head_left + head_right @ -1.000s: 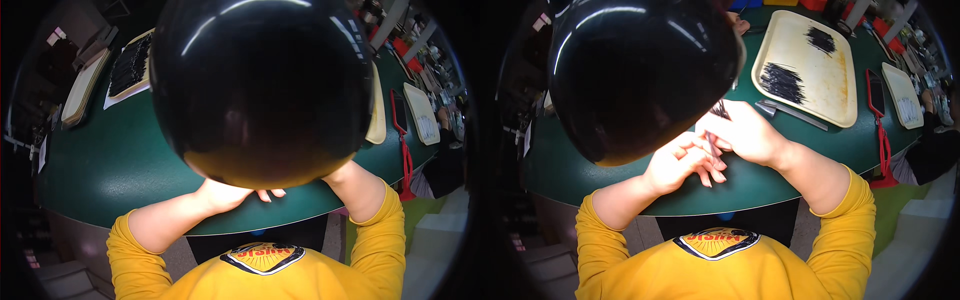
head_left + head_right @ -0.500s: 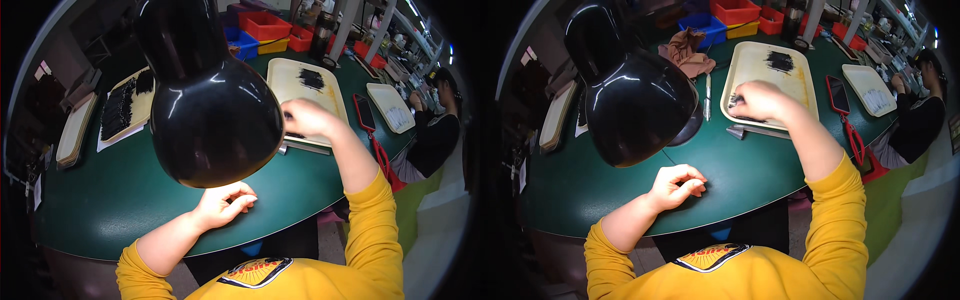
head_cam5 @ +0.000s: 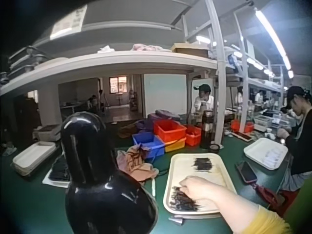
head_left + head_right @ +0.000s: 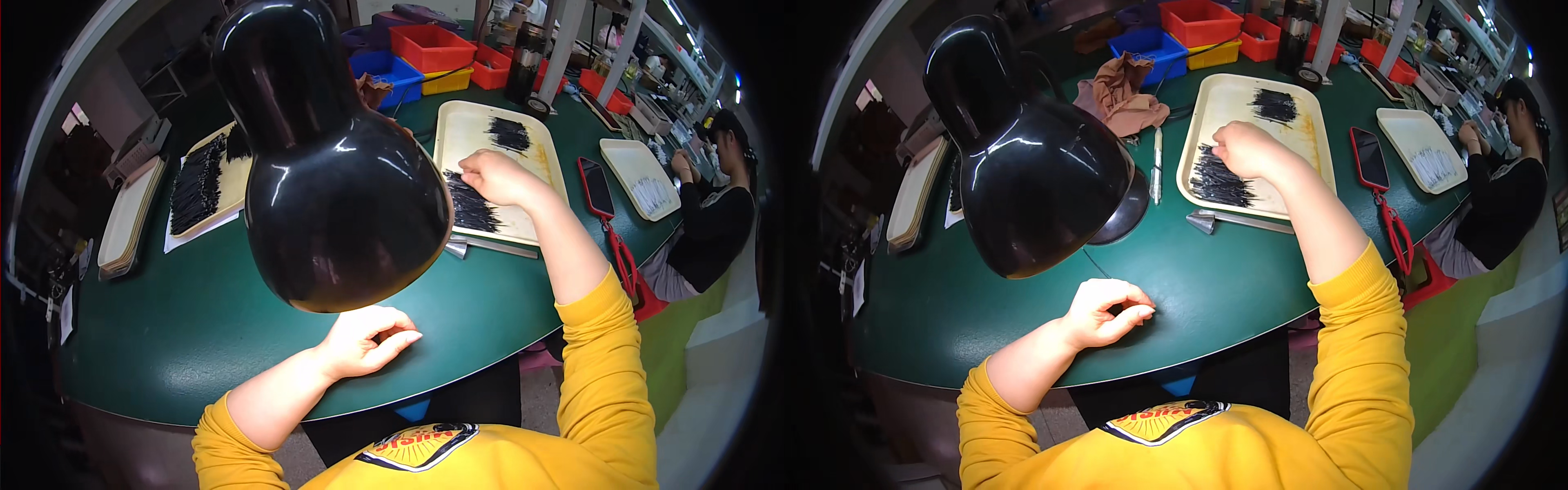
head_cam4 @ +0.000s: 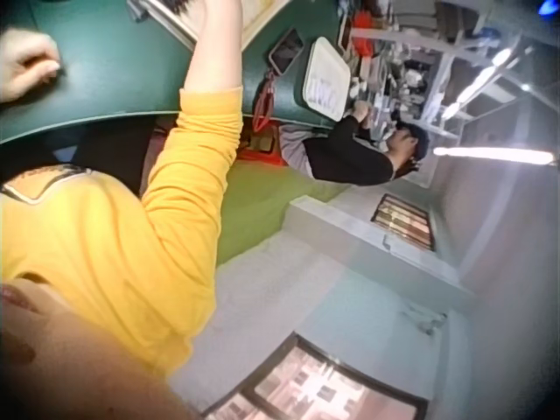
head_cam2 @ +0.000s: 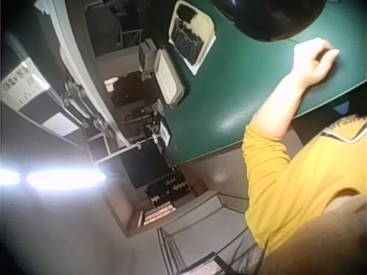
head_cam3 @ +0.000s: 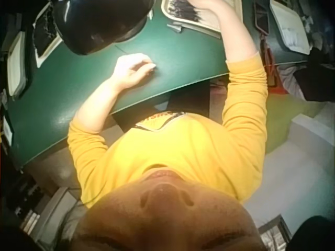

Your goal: Applying a substance or paste to small electronic components using an applicator tool at a workbench.

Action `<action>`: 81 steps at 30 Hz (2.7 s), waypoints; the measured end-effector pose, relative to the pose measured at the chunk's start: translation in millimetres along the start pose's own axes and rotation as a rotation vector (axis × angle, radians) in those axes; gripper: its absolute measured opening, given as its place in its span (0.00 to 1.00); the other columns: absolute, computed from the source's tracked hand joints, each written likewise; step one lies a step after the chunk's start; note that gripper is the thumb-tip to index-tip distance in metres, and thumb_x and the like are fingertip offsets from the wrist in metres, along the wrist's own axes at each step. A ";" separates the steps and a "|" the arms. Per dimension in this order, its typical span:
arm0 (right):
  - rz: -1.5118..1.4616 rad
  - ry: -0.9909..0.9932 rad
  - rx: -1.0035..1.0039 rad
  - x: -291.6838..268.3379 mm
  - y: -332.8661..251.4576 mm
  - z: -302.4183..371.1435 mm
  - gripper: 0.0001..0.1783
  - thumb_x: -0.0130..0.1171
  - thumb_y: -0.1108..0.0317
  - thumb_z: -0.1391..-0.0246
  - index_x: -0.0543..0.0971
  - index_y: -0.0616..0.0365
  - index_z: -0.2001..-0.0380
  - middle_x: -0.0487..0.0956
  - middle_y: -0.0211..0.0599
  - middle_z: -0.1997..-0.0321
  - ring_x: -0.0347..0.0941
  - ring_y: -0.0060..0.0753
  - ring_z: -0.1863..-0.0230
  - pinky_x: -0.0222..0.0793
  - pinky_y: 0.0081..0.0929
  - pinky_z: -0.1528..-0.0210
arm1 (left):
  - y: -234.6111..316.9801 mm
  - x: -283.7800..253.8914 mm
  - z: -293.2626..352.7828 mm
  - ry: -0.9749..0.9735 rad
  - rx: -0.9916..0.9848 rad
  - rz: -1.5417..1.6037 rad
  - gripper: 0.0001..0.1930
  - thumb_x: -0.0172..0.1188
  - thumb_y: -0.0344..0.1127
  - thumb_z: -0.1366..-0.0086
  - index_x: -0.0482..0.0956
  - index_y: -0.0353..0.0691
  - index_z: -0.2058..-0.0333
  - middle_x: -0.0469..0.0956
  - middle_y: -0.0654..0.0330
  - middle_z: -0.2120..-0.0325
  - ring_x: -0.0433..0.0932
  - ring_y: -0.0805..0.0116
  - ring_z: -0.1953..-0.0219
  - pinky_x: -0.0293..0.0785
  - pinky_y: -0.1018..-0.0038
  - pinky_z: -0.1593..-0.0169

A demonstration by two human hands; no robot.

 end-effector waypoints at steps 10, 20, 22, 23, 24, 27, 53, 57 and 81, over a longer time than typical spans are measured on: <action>-0.276 0.395 0.215 -60.4 91.2 59.6 0.13 0.50 0.65 0.53 0.74 0.63 0.68 0.75 0.46 0.70 0.72 0.45 0.67 0.67 0.30 0.64 | 30.7 5.0 -1.3 0.089 0.186 -0.291 0.05 0.59 0.26 0.53 0.75 0.35 0.74 0.74 0.60 0.82 0.70 0.73 0.86 0.65 0.82 0.81; -0.697 0.918 0.417 -64.6 198.1 96.9 0.11 0.52 0.65 0.52 0.75 0.63 0.73 0.76 0.36 0.78 0.71 0.22 0.78 0.67 0.20 0.74 | 64.7 48.8 -128.6 -0.021 0.347 -0.511 0.11 0.60 0.32 0.53 0.73 0.39 0.69 0.74 0.57 0.73 0.74 0.61 0.74 0.70 0.72 0.70; -0.612 0.910 0.417 -63.8 191.0 89.4 0.11 0.52 0.65 0.53 0.76 0.63 0.73 0.76 0.37 0.79 0.72 0.24 0.78 0.67 0.22 0.74 | 49.4 48.0 -179.6 -0.038 0.380 -0.612 0.14 0.60 0.32 0.53 0.72 0.37 0.66 0.73 0.53 0.67 0.72 0.57 0.65 0.69 0.70 0.62; -0.533 0.935 0.405 -65.3 188.2 90.4 0.11 0.53 0.65 0.53 0.76 0.62 0.74 0.76 0.38 0.80 0.72 0.28 0.78 0.67 0.23 0.74 | 37.4 48.5 -204.0 -0.043 0.364 -0.682 0.16 0.60 0.32 0.54 0.71 0.37 0.63 0.71 0.51 0.63 0.69 0.55 0.60 0.66 0.68 0.57; -0.454 0.954 0.390 -68.6 186.1 93.0 0.11 0.53 0.65 0.54 0.76 0.62 0.74 0.76 0.39 0.80 0.73 0.31 0.78 0.67 0.24 0.74 | 26.4 50.6 -226.2 -0.044 0.346 -0.752 0.19 0.61 0.33 0.55 0.71 0.37 0.61 0.69 0.50 0.60 0.66 0.54 0.55 0.63 0.67 0.53; -0.467 0.990 0.378 -74.5 191.0 101.7 0.10 0.53 0.65 0.54 0.76 0.62 0.75 0.76 0.41 0.79 0.73 0.34 0.78 0.67 0.26 0.74 | -14.3 59.7 -279.2 -0.117 0.245 -0.957 0.26 0.62 0.38 0.53 0.66 0.37 0.55 0.63 0.49 0.53 0.61 0.53 0.49 0.58 0.66 0.47; -0.612 0.948 0.232 -88.9 181.6 100.1 0.07 0.53 0.68 0.56 0.74 0.62 0.78 0.74 0.42 0.79 0.72 0.42 0.76 0.66 0.32 0.73 | -84.8 80.5 -372.2 -0.538 -0.085 -0.852 0.28 0.64 0.40 0.56 0.68 0.37 0.55 0.64 0.51 0.55 0.61 0.56 0.50 0.58 0.69 0.48; -0.572 0.908 0.216 -84.3 179.9 95.7 0.08 0.54 0.69 0.55 0.75 0.64 0.75 0.75 0.38 0.80 0.71 0.27 0.82 0.66 0.21 0.76 | -82.9 81.7 -372.1 -0.564 -0.073 -0.904 0.26 0.64 0.37 0.56 0.69 0.36 0.57 0.66 0.51 0.57 0.65 0.56 0.54 0.62 0.69 0.51; -0.853 0.630 0.126 -46.8 132.3 70.6 0.10 0.53 0.65 0.52 0.75 0.62 0.73 0.76 0.35 0.78 0.72 0.27 0.78 0.66 0.22 0.74 | -26.9 23.6 -201.7 0.066 -0.293 0.318 0.07 0.49 0.31 0.44 0.61 0.37 0.72 0.65 0.63 0.87 0.64 0.75 0.85 0.58 0.80 0.81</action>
Point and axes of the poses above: each hand's wrist, its own z-axis away from the middle knuckle, its own x-axis out of the palm, y = z × x, the point moved 10 cm from there along -z, towards the middle knuckle
